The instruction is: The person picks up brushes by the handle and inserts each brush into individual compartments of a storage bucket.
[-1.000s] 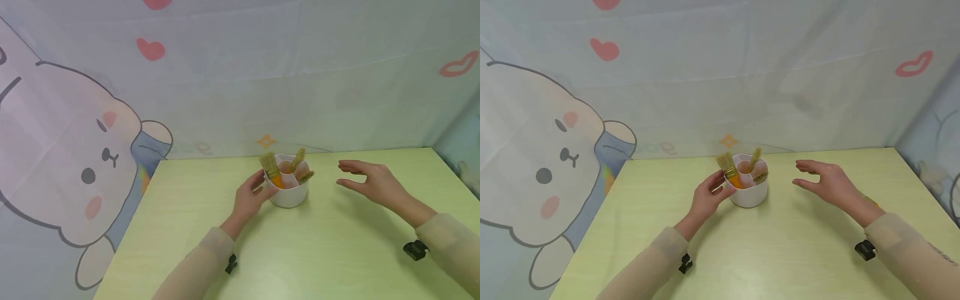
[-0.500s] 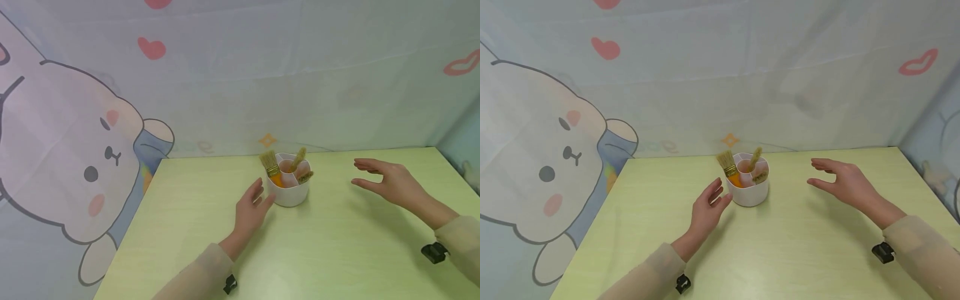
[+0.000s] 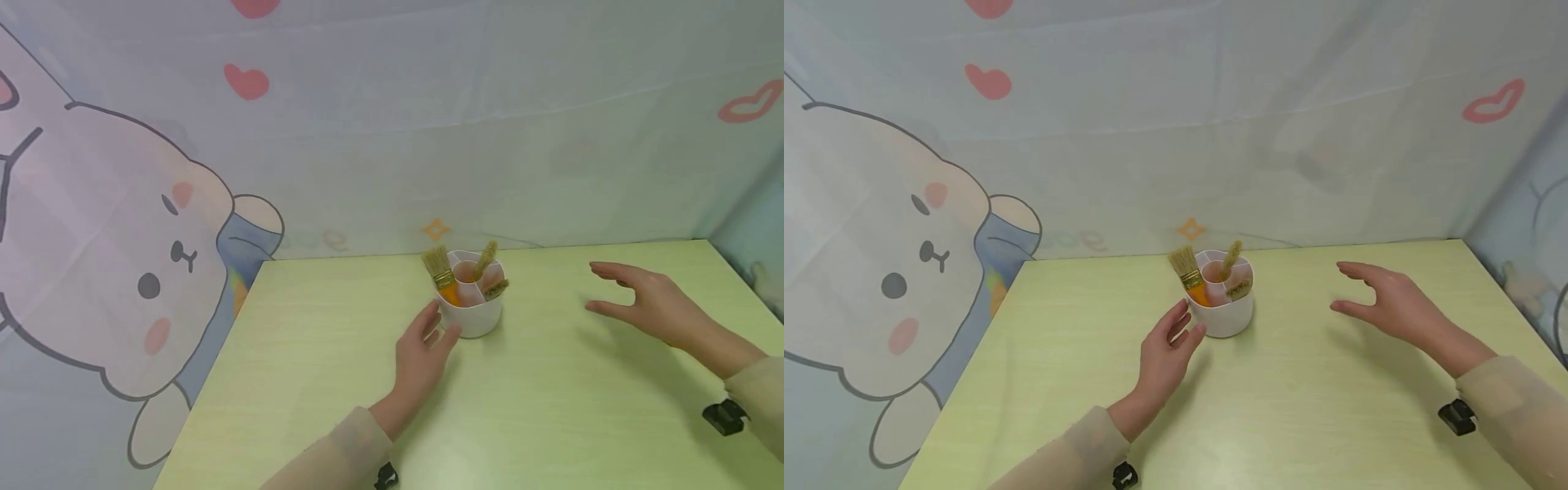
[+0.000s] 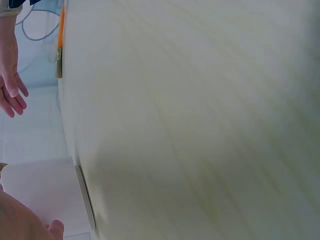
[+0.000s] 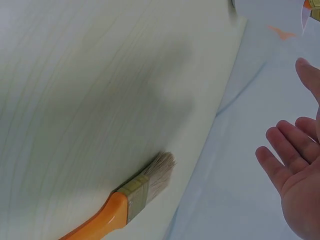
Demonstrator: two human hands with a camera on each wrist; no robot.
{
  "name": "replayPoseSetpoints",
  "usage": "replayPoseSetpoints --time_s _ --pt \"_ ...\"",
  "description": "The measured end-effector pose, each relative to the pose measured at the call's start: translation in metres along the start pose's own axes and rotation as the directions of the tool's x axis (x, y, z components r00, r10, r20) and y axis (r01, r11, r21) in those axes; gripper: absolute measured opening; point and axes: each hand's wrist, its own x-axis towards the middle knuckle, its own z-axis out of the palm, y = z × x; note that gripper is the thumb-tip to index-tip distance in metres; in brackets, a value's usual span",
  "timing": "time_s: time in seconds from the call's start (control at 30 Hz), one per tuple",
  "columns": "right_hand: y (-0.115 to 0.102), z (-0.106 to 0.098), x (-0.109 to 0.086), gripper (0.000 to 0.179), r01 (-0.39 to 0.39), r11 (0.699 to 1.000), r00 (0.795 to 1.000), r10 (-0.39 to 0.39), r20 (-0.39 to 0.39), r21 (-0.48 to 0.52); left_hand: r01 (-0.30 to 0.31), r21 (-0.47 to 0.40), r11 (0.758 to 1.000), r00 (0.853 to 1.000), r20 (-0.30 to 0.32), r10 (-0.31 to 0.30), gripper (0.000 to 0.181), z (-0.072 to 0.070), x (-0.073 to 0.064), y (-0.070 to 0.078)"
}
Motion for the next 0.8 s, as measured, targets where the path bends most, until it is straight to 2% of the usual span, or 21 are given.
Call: replayPoseSetpoints --time_s 0.3,0.53,0.67,0.8 --pt "0.011 -0.004 -0.006 0.079 -0.020 1.000 1.000 0.020 0.021 -0.004 0.012 0.020 1.000 1.000 -0.002 -0.012 0.065 0.006 0.005 0.000" --pt "0.017 -0.007 -0.009 0.081 0.012 0.999 1.000 -0.011 0.015 -0.049 -0.006 0.034 0.999 1.000 -0.007 0.006 0.066 0.004 0.013 -0.001" --pt "0.023 -0.008 -0.011 0.086 -0.003 0.998 0.999 0.006 0.050 -0.060 -0.024 0.034 0.999 1.000 0.000 0.024 0.066 0.003 0.018 -0.003" --pt "0.029 -0.009 -0.012 0.089 -0.017 0.998 0.996 0.023 0.086 -0.064 -0.014 0.042 0.999 1.000 0.002 0.014 0.066 0.002 0.024 -0.005"
